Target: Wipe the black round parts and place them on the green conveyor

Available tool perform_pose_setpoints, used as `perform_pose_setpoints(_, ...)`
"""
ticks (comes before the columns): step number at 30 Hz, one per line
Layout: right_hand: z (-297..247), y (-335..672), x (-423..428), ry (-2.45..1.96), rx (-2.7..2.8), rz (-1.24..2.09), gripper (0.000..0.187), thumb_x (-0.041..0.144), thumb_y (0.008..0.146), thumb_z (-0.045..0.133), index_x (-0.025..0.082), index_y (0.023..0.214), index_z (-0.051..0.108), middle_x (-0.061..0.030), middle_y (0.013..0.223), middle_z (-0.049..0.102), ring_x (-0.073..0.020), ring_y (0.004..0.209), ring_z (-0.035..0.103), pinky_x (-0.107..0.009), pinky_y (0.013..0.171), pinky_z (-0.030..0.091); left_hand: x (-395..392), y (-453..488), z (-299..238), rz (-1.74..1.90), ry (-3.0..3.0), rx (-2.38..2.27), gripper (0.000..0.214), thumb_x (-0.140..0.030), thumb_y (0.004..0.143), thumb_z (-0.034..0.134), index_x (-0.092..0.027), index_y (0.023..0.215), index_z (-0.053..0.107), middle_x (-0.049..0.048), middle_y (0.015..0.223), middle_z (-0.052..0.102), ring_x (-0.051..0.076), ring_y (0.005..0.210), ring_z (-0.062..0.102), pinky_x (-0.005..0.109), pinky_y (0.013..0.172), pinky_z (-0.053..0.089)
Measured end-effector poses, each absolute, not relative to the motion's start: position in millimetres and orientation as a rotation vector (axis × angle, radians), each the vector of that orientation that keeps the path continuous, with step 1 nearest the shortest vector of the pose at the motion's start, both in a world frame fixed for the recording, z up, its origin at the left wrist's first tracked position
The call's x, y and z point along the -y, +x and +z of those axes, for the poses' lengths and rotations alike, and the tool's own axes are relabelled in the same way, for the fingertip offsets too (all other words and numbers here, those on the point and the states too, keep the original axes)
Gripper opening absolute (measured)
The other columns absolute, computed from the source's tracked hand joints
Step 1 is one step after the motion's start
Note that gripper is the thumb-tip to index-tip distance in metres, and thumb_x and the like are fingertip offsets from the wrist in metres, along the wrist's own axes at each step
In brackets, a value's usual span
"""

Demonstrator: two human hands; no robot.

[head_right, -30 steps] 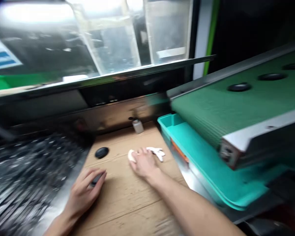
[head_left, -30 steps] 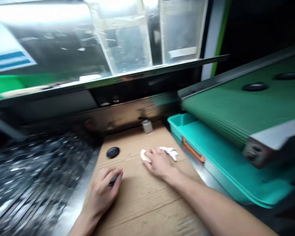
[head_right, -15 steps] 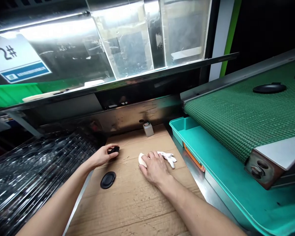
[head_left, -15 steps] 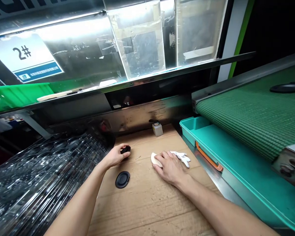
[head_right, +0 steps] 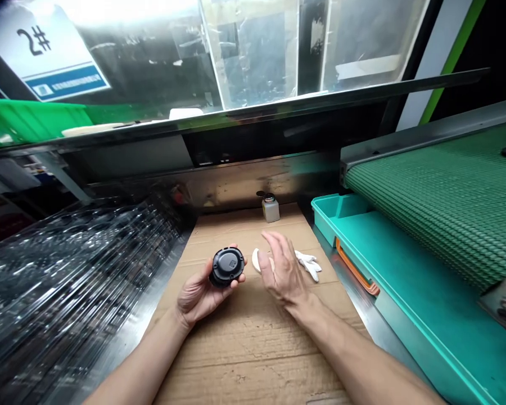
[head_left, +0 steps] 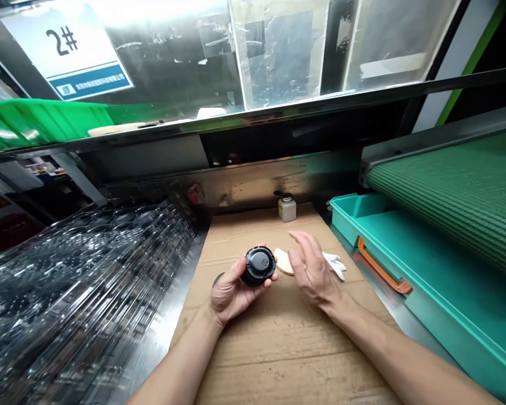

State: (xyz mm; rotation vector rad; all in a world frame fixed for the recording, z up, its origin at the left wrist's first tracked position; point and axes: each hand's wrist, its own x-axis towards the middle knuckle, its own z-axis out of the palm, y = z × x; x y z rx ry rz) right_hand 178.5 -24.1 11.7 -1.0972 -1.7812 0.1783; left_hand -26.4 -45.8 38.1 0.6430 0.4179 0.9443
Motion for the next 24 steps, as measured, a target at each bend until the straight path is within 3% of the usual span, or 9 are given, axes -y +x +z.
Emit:
perform_pose_setpoints(3,20.3,172.1,36.7,-0.853,1.751,0.231,0.061,0.037,0.088,0.048,0.020,0.143,0.028,-0.0129,0.143,0.034,-0.0285,0.128,0.038,-0.049,0.105,0.035,46.2,-23.1,32.1,0.911,0.639,-0.394,0.046,-0.036,0.091,0.051,-0.022,0.135,0.046,0.0124,0.131,0.054,0.023,0.106,0.060,0.029,0.084,0.051)
perform_pose_setpoints(6,23.1,163.0,49.0,-0.731,1.859,0.293,0.080,0.038,0.078,0.062,0.022,0.146,0.021,-0.0129,0.143,0.035,-0.0312,0.129,0.037,-0.052,0.106,0.034,47.9,-18.4,26.5,0.885,0.656,-0.377,0.044,-0.035,0.093,0.048,-0.022,0.135,0.046,0.0122,0.129,0.056,0.024,0.110,0.058,0.034,0.089,0.050)
perform_pose_setpoints(10,21.2,154.6,56.1,-0.706,1.847,0.336,0.075,0.029,0.077,0.064,0.025,0.142,0.028,-0.0111,0.132,0.047,-0.0287,0.122,0.044,-0.049,0.102,0.039,48.9,-17.0,20.9,0.859,0.679,-0.375,0.043,-0.035,0.091,0.051,-0.019,0.131,0.050,0.0129,0.123,0.060,0.026,0.109,0.059,0.042,0.096,0.046)
perform_pose_setpoints(14,19.1,153.0,57.2,-0.706,1.787,0.395,0.078,0.026,0.075,0.067,0.024,0.143,0.027,-0.0111,0.132,0.047,-0.0268,0.121,0.046,-0.046,0.102,0.041,49.4,-17.6,19.9,0.847,0.665,-0.358,0.041,-0.036,0.092,0.049,-0.019,0.129,0.050,0.0133,0.124,0.059,0.027,0.110,0.059,0.047,0.100,0.042)
perform_pose_setpoints(24,15.0,150.2,57.9,-0.724,1.678,0.555,0.081,0.029,0.075,0.069,0.021,0.143,0.025,-0.0117,0.132,0.048,-0.0240,0.120,0.048,-0.041,0.103,0.042,48.1,-20.1,17.2,0.858,0.665,-0.371,0.036,-0.035,0.092,0.049,-0.018,0.123,0.055,0.0125,0.125,0.059,0.028,0.112,0.059,0.046,0.103,0.040)
